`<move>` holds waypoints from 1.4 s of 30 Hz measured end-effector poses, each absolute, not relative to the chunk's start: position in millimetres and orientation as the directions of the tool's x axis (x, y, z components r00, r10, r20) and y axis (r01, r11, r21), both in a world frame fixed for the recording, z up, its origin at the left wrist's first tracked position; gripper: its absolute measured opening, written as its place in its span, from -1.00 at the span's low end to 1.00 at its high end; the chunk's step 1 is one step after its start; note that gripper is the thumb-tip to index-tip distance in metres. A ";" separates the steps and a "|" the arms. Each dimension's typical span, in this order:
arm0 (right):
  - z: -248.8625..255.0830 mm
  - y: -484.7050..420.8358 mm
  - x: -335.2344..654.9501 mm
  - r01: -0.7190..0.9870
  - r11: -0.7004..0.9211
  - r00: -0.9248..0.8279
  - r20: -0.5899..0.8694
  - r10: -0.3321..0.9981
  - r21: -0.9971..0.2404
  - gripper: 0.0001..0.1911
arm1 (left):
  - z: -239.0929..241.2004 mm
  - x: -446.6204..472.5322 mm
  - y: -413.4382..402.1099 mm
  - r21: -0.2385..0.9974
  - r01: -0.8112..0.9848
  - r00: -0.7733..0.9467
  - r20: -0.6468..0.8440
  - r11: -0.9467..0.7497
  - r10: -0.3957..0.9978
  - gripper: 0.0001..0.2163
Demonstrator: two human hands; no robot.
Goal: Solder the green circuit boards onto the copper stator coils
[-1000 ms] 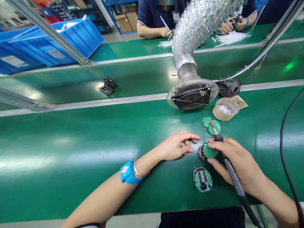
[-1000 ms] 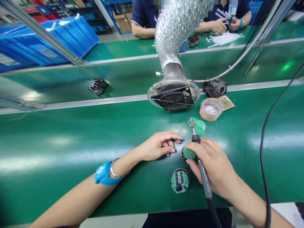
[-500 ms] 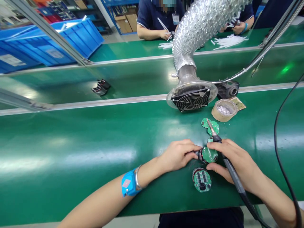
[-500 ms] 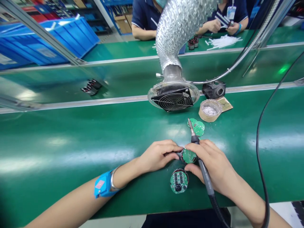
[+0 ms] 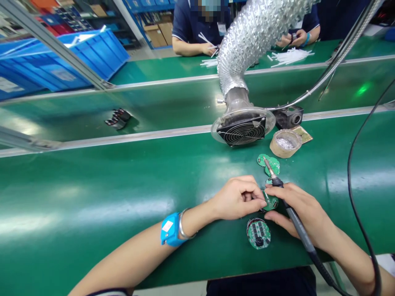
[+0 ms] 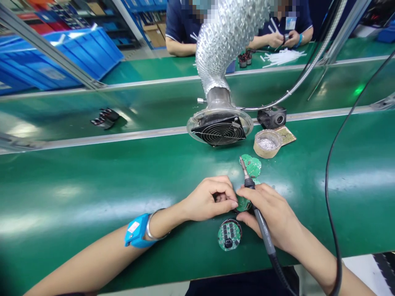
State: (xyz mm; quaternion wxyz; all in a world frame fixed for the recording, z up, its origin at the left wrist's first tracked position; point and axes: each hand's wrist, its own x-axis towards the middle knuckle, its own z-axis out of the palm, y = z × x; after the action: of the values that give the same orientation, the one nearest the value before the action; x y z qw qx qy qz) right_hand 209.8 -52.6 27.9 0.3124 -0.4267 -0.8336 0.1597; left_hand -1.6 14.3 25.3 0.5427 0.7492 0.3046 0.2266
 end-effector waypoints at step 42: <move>73.2 -105.2 204.8 0.722 0.547 -0.318 0.498 0.806 -0.424 -0.74 | 24.9 9.2 -6.4 0.919 0.308 0.555 0.036 -0.246 0.831 -0.94</move>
State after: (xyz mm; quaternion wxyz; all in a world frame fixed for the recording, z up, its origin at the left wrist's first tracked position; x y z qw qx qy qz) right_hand 204.8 -105.2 73.2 0.3437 -0.4719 -0.8095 0.0616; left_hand 9.2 -6.4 24.9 0.4785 0.7405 0.3847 0.2732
